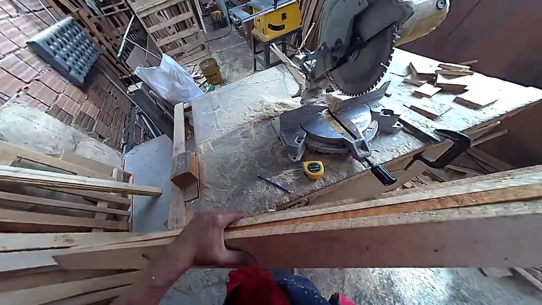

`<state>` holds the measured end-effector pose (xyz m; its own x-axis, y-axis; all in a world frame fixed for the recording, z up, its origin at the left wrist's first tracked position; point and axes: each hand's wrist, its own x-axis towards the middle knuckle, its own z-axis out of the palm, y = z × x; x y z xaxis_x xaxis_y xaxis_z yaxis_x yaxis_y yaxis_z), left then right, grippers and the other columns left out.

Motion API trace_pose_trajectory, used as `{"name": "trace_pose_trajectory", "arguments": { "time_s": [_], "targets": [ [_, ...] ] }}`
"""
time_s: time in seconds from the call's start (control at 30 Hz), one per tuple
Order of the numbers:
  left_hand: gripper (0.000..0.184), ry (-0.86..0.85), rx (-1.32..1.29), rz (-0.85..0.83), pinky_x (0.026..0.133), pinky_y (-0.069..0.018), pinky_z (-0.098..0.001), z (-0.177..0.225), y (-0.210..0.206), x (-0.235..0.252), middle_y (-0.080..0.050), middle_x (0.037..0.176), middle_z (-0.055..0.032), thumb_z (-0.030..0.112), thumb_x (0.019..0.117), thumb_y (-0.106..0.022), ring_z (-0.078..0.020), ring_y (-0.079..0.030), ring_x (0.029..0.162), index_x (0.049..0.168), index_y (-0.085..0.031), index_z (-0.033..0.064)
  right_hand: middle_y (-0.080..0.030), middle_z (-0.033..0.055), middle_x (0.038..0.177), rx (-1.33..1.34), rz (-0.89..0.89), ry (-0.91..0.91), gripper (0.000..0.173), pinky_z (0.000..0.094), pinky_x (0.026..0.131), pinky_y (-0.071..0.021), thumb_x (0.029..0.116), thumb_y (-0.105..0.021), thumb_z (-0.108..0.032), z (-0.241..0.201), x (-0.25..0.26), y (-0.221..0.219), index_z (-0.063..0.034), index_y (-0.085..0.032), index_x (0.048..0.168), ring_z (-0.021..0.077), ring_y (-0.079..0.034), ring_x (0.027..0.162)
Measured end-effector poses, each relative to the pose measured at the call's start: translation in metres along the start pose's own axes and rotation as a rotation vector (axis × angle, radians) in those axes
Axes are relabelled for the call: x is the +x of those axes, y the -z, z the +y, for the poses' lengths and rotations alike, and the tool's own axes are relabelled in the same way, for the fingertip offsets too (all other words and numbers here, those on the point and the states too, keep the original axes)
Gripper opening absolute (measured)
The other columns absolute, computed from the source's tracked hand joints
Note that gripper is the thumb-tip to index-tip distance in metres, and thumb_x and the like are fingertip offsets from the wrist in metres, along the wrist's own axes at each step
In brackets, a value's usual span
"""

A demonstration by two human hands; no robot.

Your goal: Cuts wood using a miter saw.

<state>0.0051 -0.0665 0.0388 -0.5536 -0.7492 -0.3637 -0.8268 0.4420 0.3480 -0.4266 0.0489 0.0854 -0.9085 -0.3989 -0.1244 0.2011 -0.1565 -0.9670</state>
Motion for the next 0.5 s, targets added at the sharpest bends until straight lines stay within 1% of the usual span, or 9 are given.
{"name": "trace_pose_trajectory", "arguments": {
  "time_s": [0.03, 0.07, 0.1, 0.13, 0.17, 0.23, 0.3, 0.4, 0.5],
  "targets": [
    [0.084, 0.023, 0.013, -0.036, 0.106, -0.0482, -0.0543, -0.001, 0.02, 0.006, -0.07, 0.128, -0.0109, 0.068, 0.0717, -0.081, -0.0293, -0.064, 0.124, 0.137, -0.066, 0.0162, -0.057, 0.0127, 0.076, 0.037, -0.021, 0.048, 0.025, 0.0308, 0.073, -0.0581, 0.1026, -0.027, 0.003, 0.015, 0.011, -0.002, 0.0137, -0.049, 0.101, 0.0151, -0.062, 0.069],
    [0.082, 0.029, 0.04, -0.029, 0.105, -0.05, -0.0526, -0.008, 0.036, 0.014, -0.072, 0.125, -0.0088, 0.069, 0.071, -0.081, -0.027, -0.066, 0.122, 0.134, -0.068, 0.0177, -0.06, 0.0116, 0.086, 0.107, -0.161, 0.123, 0.028, 0.0337, 0.08, -0.0577, 0.1073, -0.029, -0.006, 0.03, 0.036, 0.015, 0.0111, -0.051, 0.11, 0.015, -0.064, 0.08],
    [0.082, 0.016, 0.076, -0.018, 0.101, -0.0536, -0.0531, -0.015, 0.05, 0.026, -0.074, 0.119, -0.0071, 0.072, 0.0681, -0.081, -0.0255, -0.069, 0.116, 0.13, -0.07, 0.0197, -0.06, 0.0031, 0.104, 0.117, -0.459, 0.191, 0.032, 0.0332, 0.092, -0.0546, 0.1081, -0.03, -0.025, 0.042, 0.073, 0.049, -0.0025, -0.046, 0.124, 0.0095, -0.062, 0.098],
    [0.084, 0.025, 0.069, -0.079, 0.1, -0.0521, -0.0564, -0.018, 0.069, 0.039, -0.074, 0.117, -0.0091, 0.072, 0.0673, -0.082, -0.028, -0.069, 0.114, 0.131, -0.069, 0.0195, -0.066, -0.0051, 0.109, 0.182, -0.44, 0.206, 0.035, 0.0354, 0.093, -0.0559, 0.1022, -0.043, -0.044, 0.048, 0.091, 0.053, -0.0188, -0.053, 0.125, 0.0068, -0.065, 0.103],
    [0.089, -0.041, 0.141, -0.069, 0.09, -0.0575, -0.055, -0.039, 0.077, 0.055, -0.076, 0.107, -0.0051, 0.084, 0.0624, -0.075, -0.0244, -0.072, 0.104, 0.128, -0.07, 0.0244, -0.068, -0.0098, 0.109, 0.21, -0.339, 0.216, 0.038, 0.038, 0.091, -0.0579, 0.0966, -0.05, -0.055, 0.049, 0.094, 0.038, -0.0284, -0.055, 0.123, 0.006, -0.066, 0.103],
    [0.091, -0.11, 0.173, -0.078, 0.084, -0.059, -0.0524, -0.083, 0.095, 0.097, -0.076, 0.099, -0.0018, 0.093, 0.0587, -0.066, -0.0205, -0.073, 0.095, 0.122, -0.073, 0.0284, -0.069, -0.0073, 0.11, 0.197, -0.257, 0.211, 0.043, 0.0417, 0.088, -0.0594, 0.0989, -0.048, -0.059, 0.057, 0.102, -0.002, -0.0281, -0.056, 0.127, 0.0097, -0.068, 0.101],
    [0.09, -0.082, 0.133, -0.165, 0.089, -0.059, -0.0491, -0.117, 0.118, 0.143, -0.075, 0.101, -0.0001, 0.094, 0.0572, -0.066, -0.0179, -0.072, 0.096, 0.118, -0.074, 0.0282, -0.071, -0.0018, 0.105, 0.139, -0.212, 0.11, 0.046, 0.0409, 0.077, -0.0615, 0.1007, -0.047, -0.06, 0.068, 0.113, -0.041, -0.0229, -0.057, 0.127, 0.0134, -0.07, 0.092],
    [0.075, 0.0, 0.016, -0.293, 0.094, -0.0564, -0.0521, -0.156, 0.14, 0.207, -0.075, 0.105, -0.0073, 0.072, 0.0651, -0.08, -0.0252, -0.072, 0.101, 0.115, -0.075, 0.0174, -0.071, 0.0076, 0.111, 0.086, -0.174, -0.131, 0.06, 0.0488, 0.077, -0.0608, 0.0957, -0.055, -0.063, 0.09, 0.137, -0.091, -0.0188, -0.056, 0.135, 0.0239, -0.071, 0.095],
    [0.067, 0.063, -0.026, -0.379, 0.093, -0.0557, -0.0547, -0.194, 0.139, 0.259, -0.074, 0.103, -0.0151, 0.059, 0.0711, -0.084, -0.0317, -0.071, 0.1, 0.113, -0.073, 0.0078, -0.072, 0.0158, 0.114, 0.027, -0.11, -0.29, 0.073, 0.055, 0.078, -0.0627, 0.0902, -0.065, -0.065, 0.117, 0.161, -0.131, -0.0122, -0.054, 0.14, 0.0331, -0.073, 0.097]
  ]
}}
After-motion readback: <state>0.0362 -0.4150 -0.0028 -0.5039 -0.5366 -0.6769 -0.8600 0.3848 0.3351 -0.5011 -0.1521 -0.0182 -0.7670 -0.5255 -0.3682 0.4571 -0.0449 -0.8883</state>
